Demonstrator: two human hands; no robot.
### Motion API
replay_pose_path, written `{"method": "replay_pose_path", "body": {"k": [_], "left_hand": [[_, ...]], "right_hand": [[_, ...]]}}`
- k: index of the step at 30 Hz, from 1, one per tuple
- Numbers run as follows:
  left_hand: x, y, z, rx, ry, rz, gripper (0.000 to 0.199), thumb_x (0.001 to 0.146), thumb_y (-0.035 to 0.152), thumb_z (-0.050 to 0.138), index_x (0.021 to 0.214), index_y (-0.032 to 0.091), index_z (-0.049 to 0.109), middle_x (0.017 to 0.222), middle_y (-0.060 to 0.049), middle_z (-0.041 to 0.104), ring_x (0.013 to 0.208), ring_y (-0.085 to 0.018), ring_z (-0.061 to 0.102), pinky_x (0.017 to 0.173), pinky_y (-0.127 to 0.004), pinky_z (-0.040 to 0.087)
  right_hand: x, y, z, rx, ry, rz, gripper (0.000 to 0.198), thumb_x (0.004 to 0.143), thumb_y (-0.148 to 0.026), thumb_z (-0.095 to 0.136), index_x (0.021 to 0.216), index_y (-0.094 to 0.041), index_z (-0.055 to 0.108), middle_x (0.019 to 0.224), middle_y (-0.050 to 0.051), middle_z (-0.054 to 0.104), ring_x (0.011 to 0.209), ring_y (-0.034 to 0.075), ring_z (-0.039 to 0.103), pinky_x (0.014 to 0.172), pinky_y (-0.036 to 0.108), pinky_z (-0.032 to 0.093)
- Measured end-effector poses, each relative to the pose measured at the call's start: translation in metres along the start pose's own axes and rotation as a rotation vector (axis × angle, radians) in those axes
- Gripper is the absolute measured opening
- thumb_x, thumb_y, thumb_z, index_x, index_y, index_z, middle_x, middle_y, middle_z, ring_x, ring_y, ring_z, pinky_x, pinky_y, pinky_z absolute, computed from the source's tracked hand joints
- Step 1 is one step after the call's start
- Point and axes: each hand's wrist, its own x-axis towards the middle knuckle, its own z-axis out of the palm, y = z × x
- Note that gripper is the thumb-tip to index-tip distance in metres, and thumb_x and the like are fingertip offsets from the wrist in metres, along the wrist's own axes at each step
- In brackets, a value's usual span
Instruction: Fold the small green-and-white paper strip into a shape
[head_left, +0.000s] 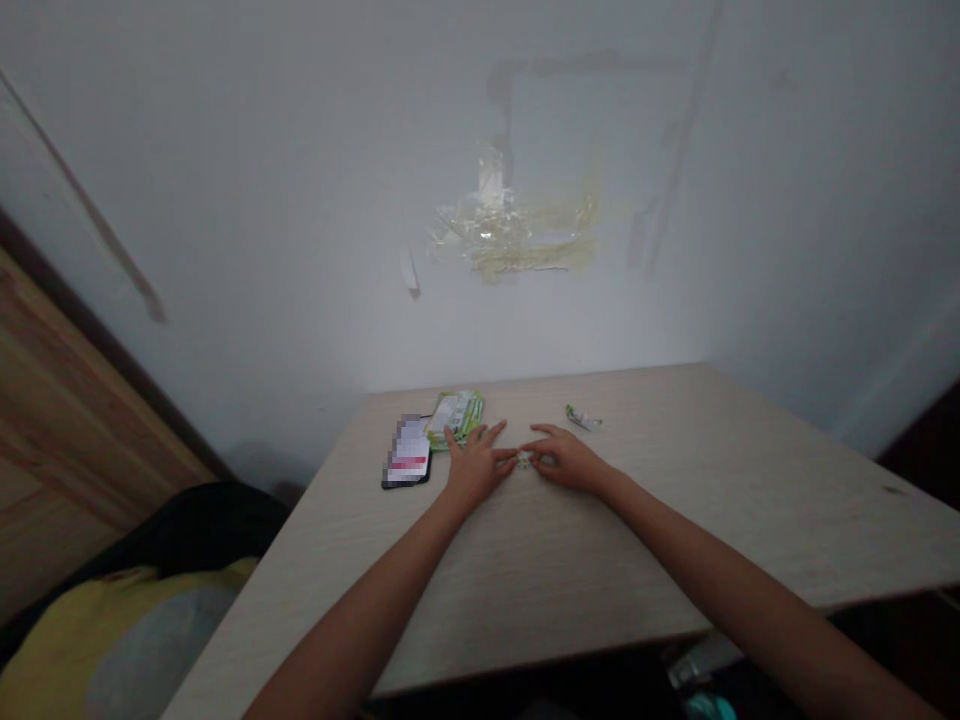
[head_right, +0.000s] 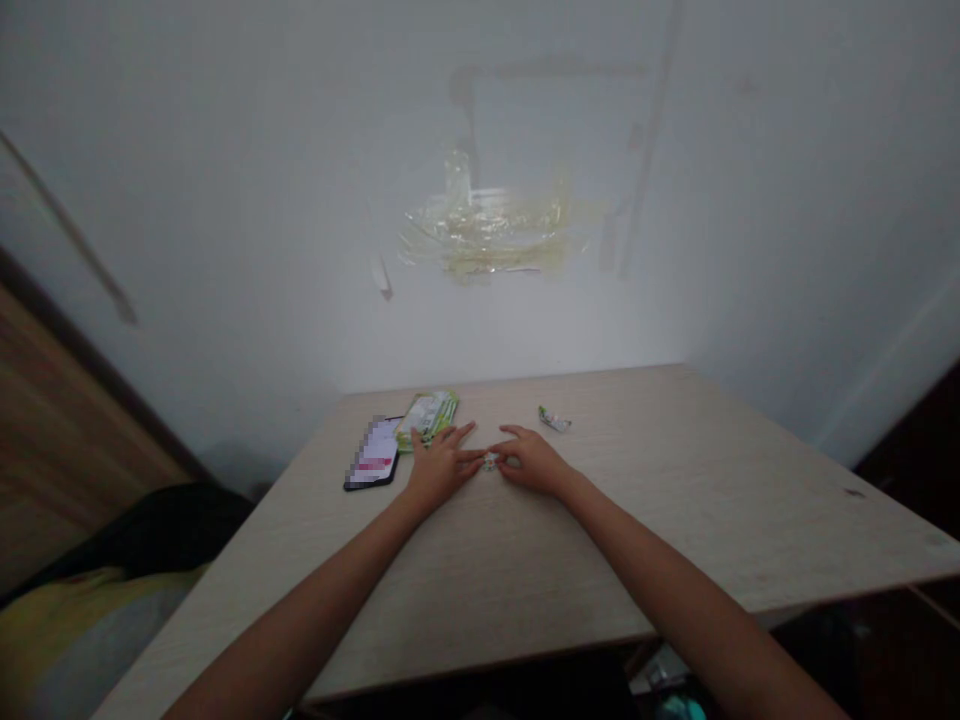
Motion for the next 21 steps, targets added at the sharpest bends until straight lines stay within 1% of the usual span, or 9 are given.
{"method": "replay_pose_path", "body": {"k": [2, 4, 7, 9, 12, 15, 18, 21], "left_hand": [[0.0003, 0.0009, -0.0001, -0.013, 0.004, -0.019, 0.023, 0.088, 0.049, 0.056, 0.107, 0.05, 0.069, 0.146, 0.004, 0.05, 0.133, -0.033, 0.043, 0.105, -0.081, -0.005], [0.0006, 0.001, -0.0006, -0.033, 0.007, -0.029, 0.022, 0.088, 0.049, 0.056, 0.105, 0.047, 0.071, 0.144, 0.003, 0.053, 0.132, -0.032, 0.045, 0.106, -0.08, -0.004], [0.0009, -0.001, -0.0014, -0.077, 0.02, -0.021, 0.019, 0.087, 0.045, 0.06, 0.101, 0.043, 0.073, 0.14, 0.002, 0.056, 0.131, -0.03, 0.046, 0.107, -0.078, -0.005], [0.0009, -0.003, -0.0015, -0.106, 0.03, -0.012, 0.016, 0.087, 0.042, 0.061, 0.097, 0.041, 0.074, 0.138, 0.002, 0.057, 0.131, -0.028, 0.047, 0.108, -0.077, -0.007], [0.0011, -0.0051, -0.0007, -0.131, 0.044, -0.008, 0.014, 0.086, 0.039, 0.062, 0.091, 0.038, 0.075, 0.136, 0.001, 0.059, 0.13, -0.027, 0.047, 0.108, -0.076, -0.01], [0.0012, -0.0051, -0.0004, -0.134, 0.055, -0.01, 0.013, 0.086, 0.038, 0.063, 0.085, 0.035, 0.075, 0.132, 0.001, 0.061, 0.128, -0.026, 0.049, 0.109, -0.075, -0.011], [0.0007, -0.0034, -0.0022, -0.12, 0.044, 0.007, 0.013, 0.086, 0.038, 0.063, 0.082, 0.034, 0.075, 0.134, 0.002, 0.061, 0.129, -0.026, 0.048, 0.109, -0.075, -0.011], [0.0, -0.0011, -0.0057, -0.093, 0.018, 0.036, 0.016, 0.087, 0.04, 0.062, 0.081, 0.034, 0.076, 0.14, 0.004, 0.057, 0.129, -0.027, 0.047, 0.108, -0.075, -0.011]], "right_hand": [[-0.0004, 0.0026, 0.0032, 0.017, 0.014, 0.009, 0.03, 0.085, -0.021, 0.061, 0.112, -0.026, 0.072, 0.122, 0.01, 0.067, 0.131, 0.027, 0.049, 0.104, 0.045, 0.044], [-0.0007, 0.0052, 0.0065, 0.037, 0.04, 0.005, 0.022, 0.086, -0.023, 0.061, 0.104, -0.027, 0.074, 0.115, 0.007, 0.071, 0.13, 0.026, 0.05, 0.104, 0.045, 0.044], [-0.0006, 0.0068, 0.0092, 0.039, 0.096, -0.017, 0.015, 0.086, -0.022, 0.063, 0.094, -0.026, 0.074, 0.112, 0.005, 0.072, 0.126, 0.026, 0.052, 0.104, 0.046, 0.044], [0.0, 0.0061, 0.0087, 0.029, 0.122, -0.05, 0.013, 0.085, -0.02, 0.064, 0.092, -0.025, 0.074, 0.109, 0.005, 0.073, 0.122, 0.026, 0.054, 0.102, 0.046, 0.044], [0.0014, 0.0038, 0.0057, 0.016, 0.121, -0.119, 0.011, 0.084, -0.019, 0.065, 0.089, -0.023, 0.073, 0.101, 0.005, 0.073, 0.111, 0.023, 0.059, 0.099, 0.043, 0.044], [0.0025, 0.0015, 0.0032, 0.015, 0.118, -0.136, 0.009, 0.085, -0.021, 0.065, 0.085, -0.022, 0.073, 0.096, 0.006, 0.073, 0.102, 0.021, 0.062, 0.096, 0.039, 0.045], [0.0033, 0.0003, 0.0024, 0.014, 0.107, -0.14, 0.01, 0.086, -0.02, 0.063, 0.084, -0.021, 0.073, 0.093, 0.005, 0.073, 0.1, 0.021, 0.063, 0.095, 0.038, 0.045], [0.0038, 0.0003, 0.0019, -0.003, 0.087, -0.159, 0.012, 0.087, -0.019, 0.061, 0.087, -0.021, 0.073, 0.091, 0.006, 0.073, 0.103, 0.022, 0.063, 0.098, 0.039, 0.044]]}}
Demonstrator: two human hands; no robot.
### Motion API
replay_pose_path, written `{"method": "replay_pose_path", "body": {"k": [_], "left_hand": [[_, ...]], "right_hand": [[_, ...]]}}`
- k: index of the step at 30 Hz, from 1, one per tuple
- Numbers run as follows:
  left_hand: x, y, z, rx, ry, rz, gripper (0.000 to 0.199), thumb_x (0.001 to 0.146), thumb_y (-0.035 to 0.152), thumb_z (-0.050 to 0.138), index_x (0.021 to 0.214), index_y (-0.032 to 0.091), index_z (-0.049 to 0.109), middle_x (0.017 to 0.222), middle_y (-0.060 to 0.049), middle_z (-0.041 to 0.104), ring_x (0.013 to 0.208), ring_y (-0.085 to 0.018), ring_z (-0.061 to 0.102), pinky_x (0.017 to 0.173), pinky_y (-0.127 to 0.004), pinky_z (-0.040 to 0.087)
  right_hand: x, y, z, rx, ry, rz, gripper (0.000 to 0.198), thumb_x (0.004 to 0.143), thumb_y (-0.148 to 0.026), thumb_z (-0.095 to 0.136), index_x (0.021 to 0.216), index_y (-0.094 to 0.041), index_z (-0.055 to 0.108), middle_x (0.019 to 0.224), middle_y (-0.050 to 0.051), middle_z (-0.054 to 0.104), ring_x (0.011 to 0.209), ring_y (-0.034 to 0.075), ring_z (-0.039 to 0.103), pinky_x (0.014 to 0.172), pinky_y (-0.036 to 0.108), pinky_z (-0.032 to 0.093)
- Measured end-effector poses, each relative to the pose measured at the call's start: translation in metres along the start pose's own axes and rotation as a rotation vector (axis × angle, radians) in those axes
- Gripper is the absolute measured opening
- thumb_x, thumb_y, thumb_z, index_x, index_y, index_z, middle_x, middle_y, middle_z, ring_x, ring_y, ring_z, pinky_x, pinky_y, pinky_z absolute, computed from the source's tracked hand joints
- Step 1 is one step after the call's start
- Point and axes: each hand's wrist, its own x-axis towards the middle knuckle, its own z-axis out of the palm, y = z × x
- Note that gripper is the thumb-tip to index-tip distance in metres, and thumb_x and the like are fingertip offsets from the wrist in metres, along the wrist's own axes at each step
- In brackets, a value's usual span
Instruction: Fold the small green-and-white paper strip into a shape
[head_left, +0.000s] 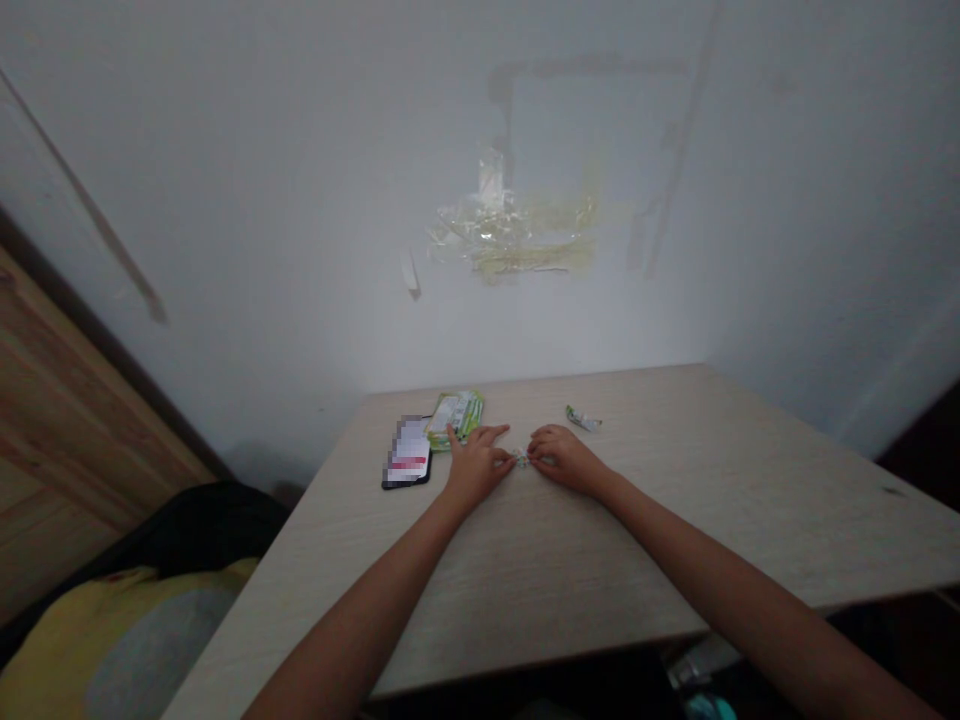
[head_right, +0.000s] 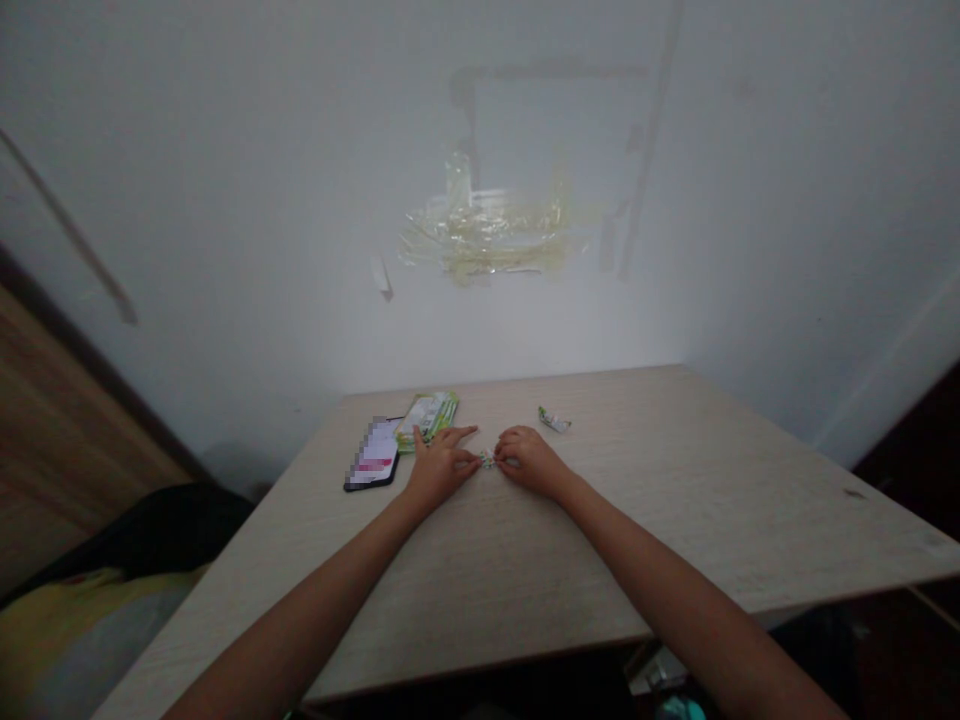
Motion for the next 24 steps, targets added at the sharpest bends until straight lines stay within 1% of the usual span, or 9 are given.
{"method": "replay_pose_path", "body": {"k": [7, 13, 17, 21, 24], "left_hand": [[0.0014, 0.0027, -0.0017, 0.05, -0.018, 0.035, 0.021, 0.09, 0.04, 0.057, 0.081, 0.033, 0.075, 0.139, 0.003, 0.058, 0.127, -0.026, 0.049, 0.109, -0.075, -0.008], [0.0018, 0.0017, 0.0038, -0.002, -0.018, -0.066, 0.018, 0.088, 0.041, 0.059, 0.081, 0.031, 0.072, 0.139, 0.005, 0.058, 0.128, -0.028, 0.048, 0.105, -0.081, -0.002], [0.0009, 0.001, 0.0044, 0.002, -0.035, -0.082, 0.014, 0.087, 0.041, 0.06, 0.085, 0.034, 0.072, 0.143, 0.005, 0.054, 0.129, -0.029, 0.047, 0.105, -0.081, -0.001], [0.0004, -0.0008, 0.0052, 0.02, -0.032, -0.075, 0.016, 0.088, 0.044, 0.058, 0.089, 0.038, 0.073, 0.144, 0.007, 0.053, 0.129, -0.029, 0.047, 0.105, -0.082, -0.001], [0.0004, -0.0018, 0.0059, 0.025, -0.035, -0.077, 0.018, 0.089, 0.046, 0.056, 0.096, 0.042, 0.073, 0.145, 0.008, 0.051, 0.129, -0.031, 0.046, 0.105, -0.082, -0.001]], "right_hand": [[0.0008, 0.0001, -0.0024, -0.06, -0.044, 0.003, 0.015, 0.087, -0.019, 0.06, 0.095, -0.021, 0.072, 0.095, 0.006, 0.074, 0.115, 0.024, 0.06, 0.102, 0.041, 0.043], [0.0008, 0.0015, -0.0012, -0.055, -0.055, 0.006, 0.016, 0.088, -0.019, 0.06, 0.098, -0.02, 0.072, 0.098, 0.007, 0.074, 0.117, 0.025, 0.059, 0.103, 0.043, 0.043], [-0.0005, 0.003, 0.0003, -0.02, -0.048, 0.024, 0.017, 0.085, -0.017, 0.061, 0.097, -0.022, 0.073, 0.099, 0.007, 0.074, 0.121, 0.025, 0.056, 0.104, 0.044, 0.043], [-0.0012, 0.0024, 0.0005, -0.009, -0.054, 0.045, 0.018, 0.086, -0.016, 0.06, 0.099, -0.022, 0.072, 0.102, 0.007, 0.074, 0.125, 0.026, 0.054, 0.105, 0.045, 0.043], [-0.0012, 0.0016, -0.0002, 0.007, -0.054, 0.056, 0.019, 0.086, -0.017, 0.061, 0.1, -0.022, 0.072, 0.104, 0.007, 0.074, 0.126, 0.026, 0.053, 0.106, 0.046, 0.043]]}}
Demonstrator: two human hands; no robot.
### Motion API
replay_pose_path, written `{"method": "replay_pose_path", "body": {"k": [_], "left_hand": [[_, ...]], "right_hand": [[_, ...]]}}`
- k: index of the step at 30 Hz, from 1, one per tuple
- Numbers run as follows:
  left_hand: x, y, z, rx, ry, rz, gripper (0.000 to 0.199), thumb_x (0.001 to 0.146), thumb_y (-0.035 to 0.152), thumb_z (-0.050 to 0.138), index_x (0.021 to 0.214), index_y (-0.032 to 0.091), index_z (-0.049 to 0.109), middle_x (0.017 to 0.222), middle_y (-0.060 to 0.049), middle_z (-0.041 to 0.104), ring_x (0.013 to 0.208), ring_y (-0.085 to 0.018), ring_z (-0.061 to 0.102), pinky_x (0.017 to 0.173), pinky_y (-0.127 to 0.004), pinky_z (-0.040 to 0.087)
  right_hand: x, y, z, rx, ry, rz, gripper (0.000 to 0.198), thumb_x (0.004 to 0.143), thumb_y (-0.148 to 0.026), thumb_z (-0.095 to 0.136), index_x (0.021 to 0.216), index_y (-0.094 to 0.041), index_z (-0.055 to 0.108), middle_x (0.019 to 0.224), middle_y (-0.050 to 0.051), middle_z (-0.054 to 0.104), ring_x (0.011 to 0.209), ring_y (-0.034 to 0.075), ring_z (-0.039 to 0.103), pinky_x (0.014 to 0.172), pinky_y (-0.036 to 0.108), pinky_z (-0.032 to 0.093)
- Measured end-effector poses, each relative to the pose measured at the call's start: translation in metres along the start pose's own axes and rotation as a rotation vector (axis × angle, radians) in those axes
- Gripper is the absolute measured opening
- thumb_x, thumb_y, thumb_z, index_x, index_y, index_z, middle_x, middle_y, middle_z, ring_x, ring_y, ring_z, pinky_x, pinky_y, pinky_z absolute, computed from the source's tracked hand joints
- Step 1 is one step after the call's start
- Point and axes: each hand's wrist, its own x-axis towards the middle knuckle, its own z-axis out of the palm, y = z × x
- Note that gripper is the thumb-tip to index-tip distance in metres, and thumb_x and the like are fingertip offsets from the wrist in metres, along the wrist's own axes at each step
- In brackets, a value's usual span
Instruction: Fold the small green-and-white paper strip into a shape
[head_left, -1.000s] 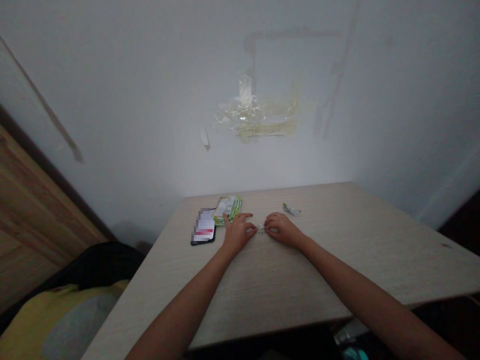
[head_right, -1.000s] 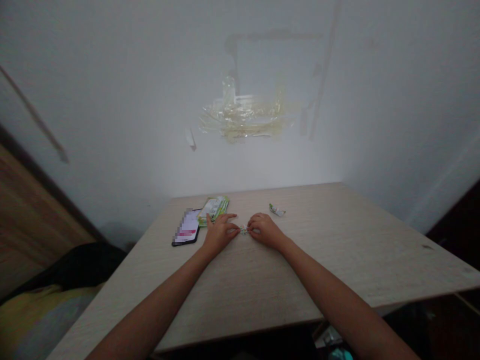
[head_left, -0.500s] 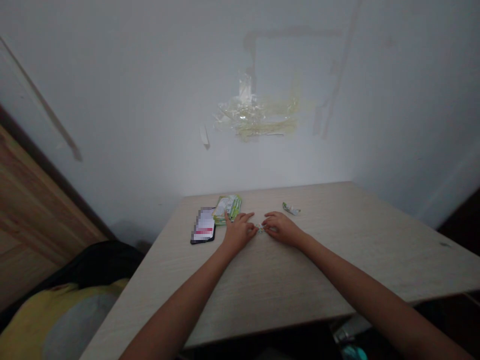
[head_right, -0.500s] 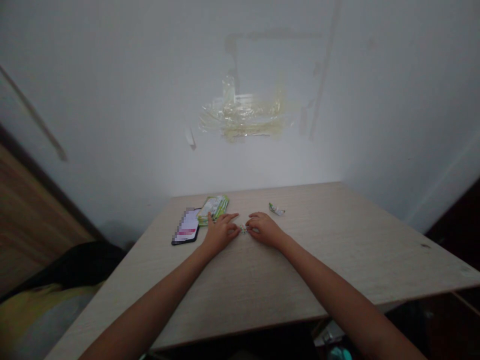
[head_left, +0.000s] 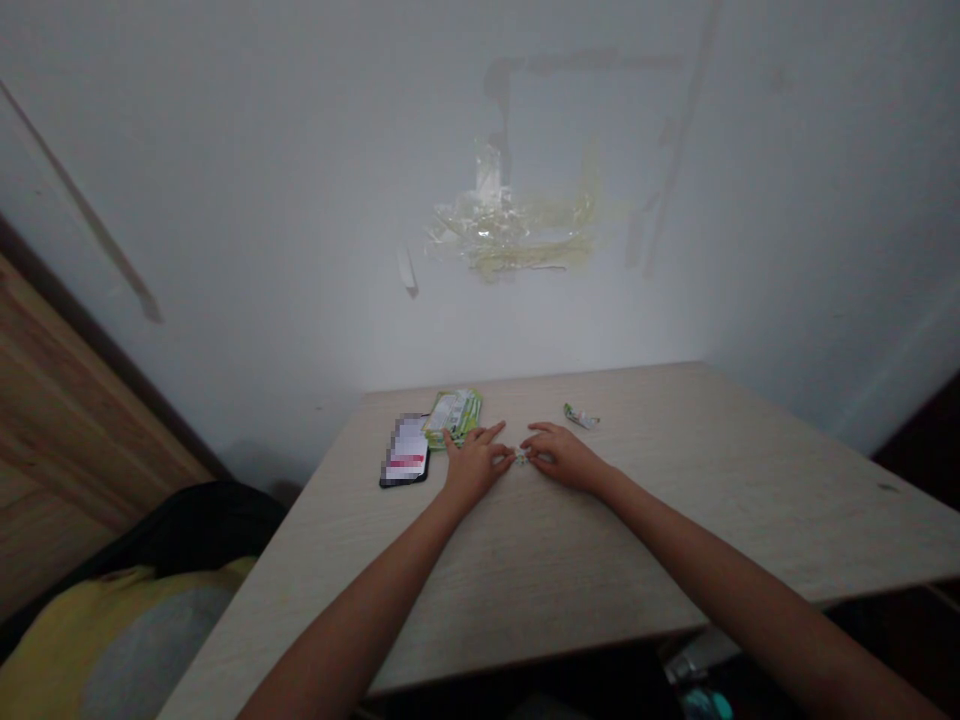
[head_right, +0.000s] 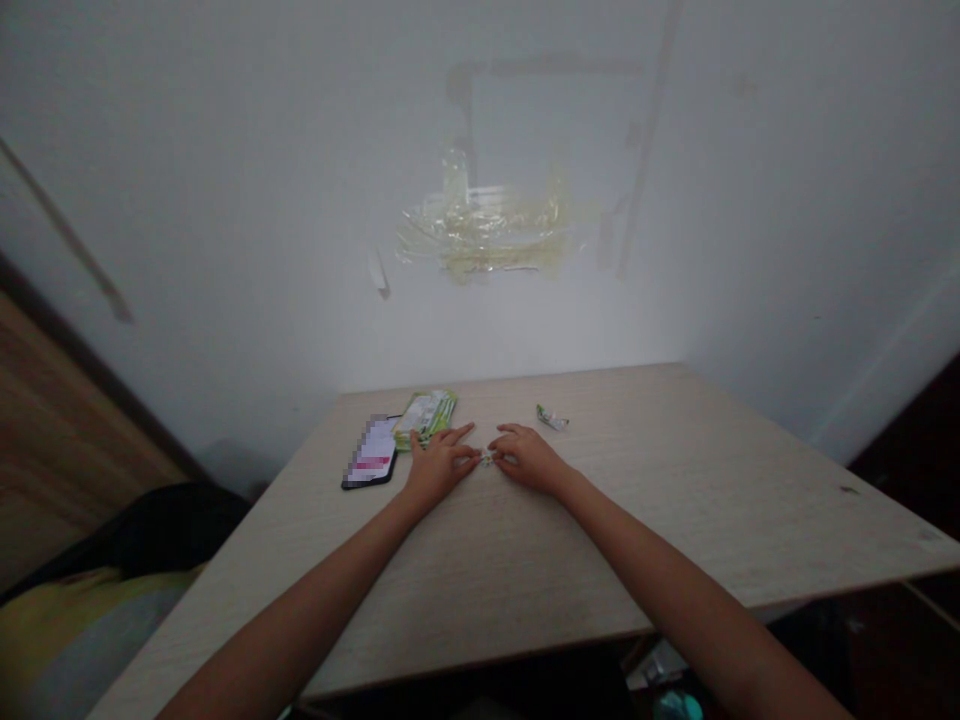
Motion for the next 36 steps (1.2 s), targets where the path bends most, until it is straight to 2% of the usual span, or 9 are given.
{"method": "replay_pose_path", "body": {"k": [4, 9, 16, 19, 23, 29, 36], "left_hand": [[0.0, 0.0, 0.0, 0.013, -0.011, -0.017, 0.02, 0.088, 0.048, 0.056, 0.099, 0.046, 0.072, 0.147, 0.007, 0.049, 0.131, -0.032, 0.045, 0.105, -0.081, -0.002], [-0.001, 0.002, 0.001, 0.056, 0.016, -0.025, 0.02, 0.088, 0.048, 0.056, 0.099, 0.046, 0.073, 0.148, 0.006, 0.048, 0.136, -0.034, 0.04, 0.105, -0.081, -0.001], [-0.001, 0.003, 0.002, 0.034, 0.035, 0.001, 0.022, 0.089, 0.042, 0.056, 0.104, 0.042, 0.071, 0.143, 0.002, 0.054, 0.135, -0.032, 0.041, 0.107, -0.079, -0.003], [0.001, 0.002, 0.002, -0.001, 0.034, 0.0, 0.019, 0.089, 0.041, 0.057, 0.101, 0.04, 0.072, 0.141, 0.002, 0.055, 0.134, -0.031, 0.042, 0.107, -0.08, -0.003], [0.004, 0.001, 0.002, -0.034, 0.019, -0.035, 0.016, 0.087, 0.039, 0.06, 0.095, 0.04, 0.073, 0.142, 0.003, 0.054, 0.134, -0.031, 0.041, 0.105, -0.081, -0.002], [0.007, 0.001, 0.002, -0.045, 0.024, -0.06, 0.015, 0.087, 0.038, 0.06, 0.092, 0.04, 0.074, 0.141, 0.004, 0.055, 0.132, -0.032, 0.043, 0.104, -0.083, 0.0], [0.006, 0.002, 0.0, -0.011, 0.011, -0.061, 0.015, 0.085, 0.039, 0.062, 0.093, 0.041, 0.074, 0.142, 0.005, 0.054, 0.131, -0.032, 0.045, 0.105, -0.081, -0.001]], "right_hand": [[-0.001, -0.001, -0.001, 0.015, -0.009, 0.007, 0.021, 0.086, -0.017, 0.06, 0.102, -0.023, 0.073, 0.104, 0.007, 0.074, 0.127, 0.026, 0.052, 0.106, 0.046, 0.042], [-0.002, -0.001, 0.002, 0.019, -0.01, 0.075, 0.028, 0.089, -0.019, 0.058, 0.114, -0.023, 0.07, 0.119, 0.01, 0.068, 0.131, 0.026, 0.048, 0.104, 0.045, 0.044], [-0.002, 0.009, 0.009, 0.104, 0.051, 0.112, 0.016, 0.089, -0.022, 0.061, 0.099, -0.024, 0.073, 0.112, 0.007, 0.071, 0.123, 0.024, 0.055, 0.104, 0.044, 0.044], [-0.001, 0.014, 0.012, 0.131, 0.09, 0.09, 0.012, 0.087, -0.021, 0.063, 0.092, -0.023, 0.074, 0.106, 0.006, 0.073, 0.114, 0.023, 0.059, 0.101, 0.042, 0.045], [0.001, 0.019, 0.018, 0.122, 0.149, 0.151, 0.01, 0.085, -0.024, 0.065, 0.085, -0.021, 0.075, 0.101, 0.008, 0.071, 0.101, 0.022, 0.062, 0.096, 0.04, 0.047], [0.002, 0.019, 0.024, 0.083, 0.155, 0.238, 0.01, 0.082, -0.022, 0.066, 0.083, -0.022, 0.076, 0.105, 0.009, 0.068, 0.102, 0.023, 0.06, 0.095, 0.039, 0.047], [0.005, 0.009, 0.022, 0.034, 0.139, 0.27, 0.01, 0.079, -0.018, 0.065, 0.08, -0.019, 0.075, 0.107, 0.011, 0.067, 0.105, 0.025, 0.059, 0.097, 0.039, 0.045]]}}
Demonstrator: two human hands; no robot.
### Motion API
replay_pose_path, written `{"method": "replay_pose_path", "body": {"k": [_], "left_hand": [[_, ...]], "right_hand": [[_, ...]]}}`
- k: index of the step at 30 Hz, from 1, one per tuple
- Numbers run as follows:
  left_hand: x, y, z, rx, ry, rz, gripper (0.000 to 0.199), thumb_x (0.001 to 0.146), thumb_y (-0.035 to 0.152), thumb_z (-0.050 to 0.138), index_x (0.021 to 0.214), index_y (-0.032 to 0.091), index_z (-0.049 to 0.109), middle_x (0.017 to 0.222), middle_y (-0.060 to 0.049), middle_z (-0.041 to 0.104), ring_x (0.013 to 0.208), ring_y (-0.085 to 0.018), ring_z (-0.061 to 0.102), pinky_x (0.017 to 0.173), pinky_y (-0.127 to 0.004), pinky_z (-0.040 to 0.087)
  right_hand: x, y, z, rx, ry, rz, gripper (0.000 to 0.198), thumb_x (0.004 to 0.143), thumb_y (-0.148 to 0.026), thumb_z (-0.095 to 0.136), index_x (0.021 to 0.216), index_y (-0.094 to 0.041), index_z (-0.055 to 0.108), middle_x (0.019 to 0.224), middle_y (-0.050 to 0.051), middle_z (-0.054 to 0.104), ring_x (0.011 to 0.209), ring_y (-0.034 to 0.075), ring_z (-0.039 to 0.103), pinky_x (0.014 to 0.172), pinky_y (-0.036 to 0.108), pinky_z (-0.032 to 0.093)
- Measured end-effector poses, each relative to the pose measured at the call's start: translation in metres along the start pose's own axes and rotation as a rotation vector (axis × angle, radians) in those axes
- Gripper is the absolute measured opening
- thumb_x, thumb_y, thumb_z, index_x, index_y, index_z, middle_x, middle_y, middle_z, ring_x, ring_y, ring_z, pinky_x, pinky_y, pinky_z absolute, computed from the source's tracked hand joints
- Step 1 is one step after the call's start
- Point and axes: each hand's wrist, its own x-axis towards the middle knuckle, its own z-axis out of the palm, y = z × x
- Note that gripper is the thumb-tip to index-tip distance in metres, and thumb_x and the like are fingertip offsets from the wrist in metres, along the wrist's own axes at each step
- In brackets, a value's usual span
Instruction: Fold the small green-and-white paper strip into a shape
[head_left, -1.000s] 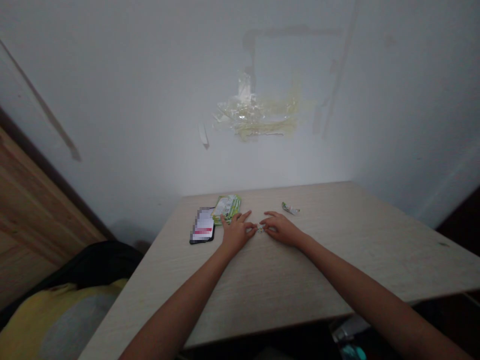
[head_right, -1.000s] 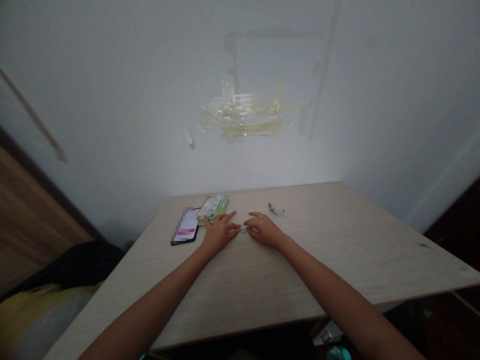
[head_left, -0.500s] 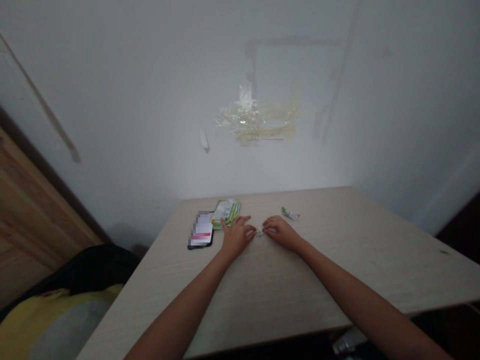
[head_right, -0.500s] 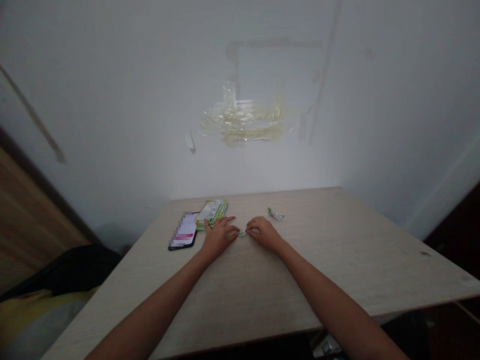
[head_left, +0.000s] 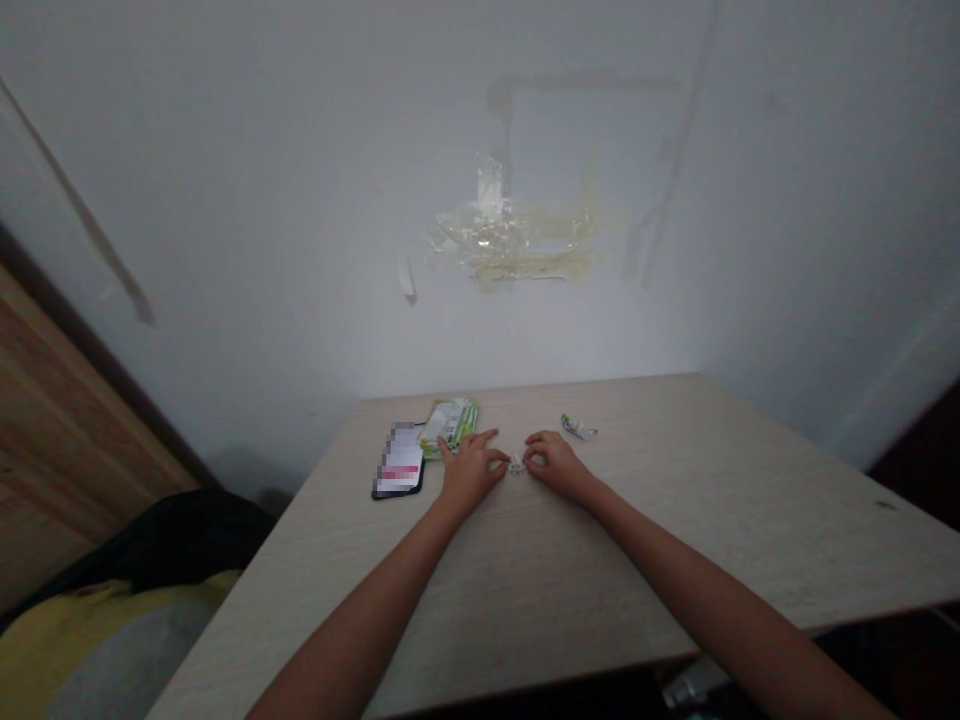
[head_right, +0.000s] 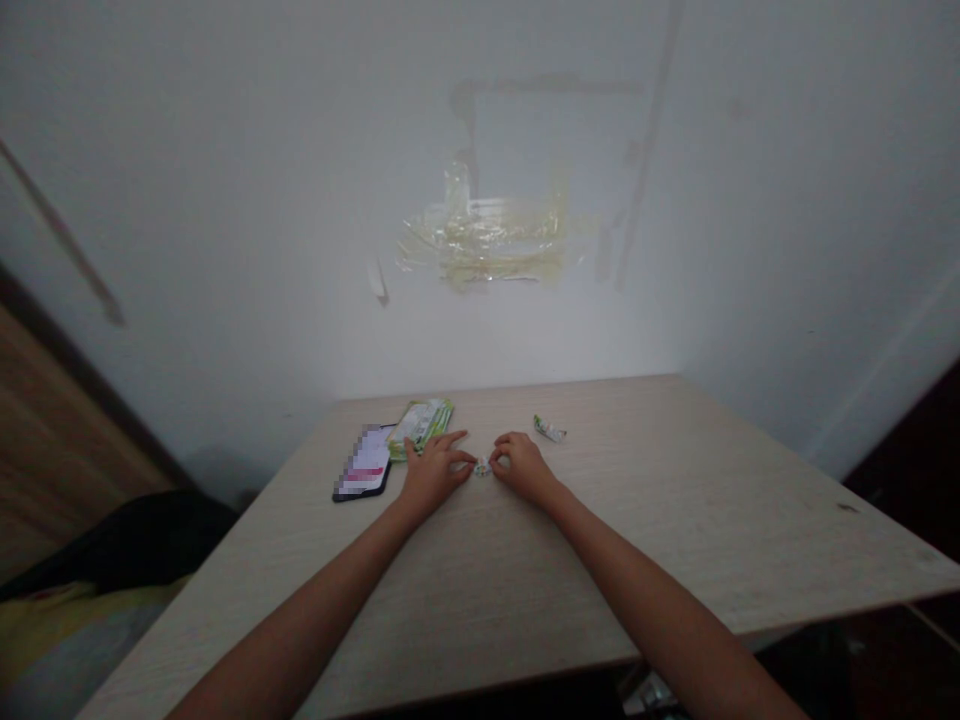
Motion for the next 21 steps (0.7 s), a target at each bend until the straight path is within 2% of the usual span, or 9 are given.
{"method": "replay_pose_path", "body": {"k": [8, 21], "left_hand": [[-0.0021, 0.0029, -0.003, 0.022, -0.005, 0.006, 0.016, 0.084, 0.041, 0.063, 0.095, 0.041, 0.074, 0.142, 0.006, 0.054, 0.13, -0.031, 0.046, 0.106, -0.079, -0.006], [-0.002, 0.0019, -0.003, 0.033, -0.02, 0.004, 0.02, 0.082, 0.051, 0.063, 0.097, 0.042, 0.073, 0.144, 0.005, 0.052, 0.131, -0.033, 0.046, 0.107, -0.078, -0.006]], "right_hand": [[-0.0007, -0.0016, -0.0017, -0.005, -0.01, -0.008, 0.011, 0.076, -0.016, 0.066, 0.081, -0.019, 0.075, 0.11, 0.01, 0.066, 0.108, 0.025, 0.058, 0.099, 0.039, 0.043], [-0.0014, -0.0047, -0.0042, 0.003, -0.018, 0.005, 0.008, 0.075, -0.022, 0.072, 0.082, -0.02, 0.074, 0.112, 0.011, 0.065, 0.111, 0.026, 0.057, 0.101, 0.041, 0.043]]}}
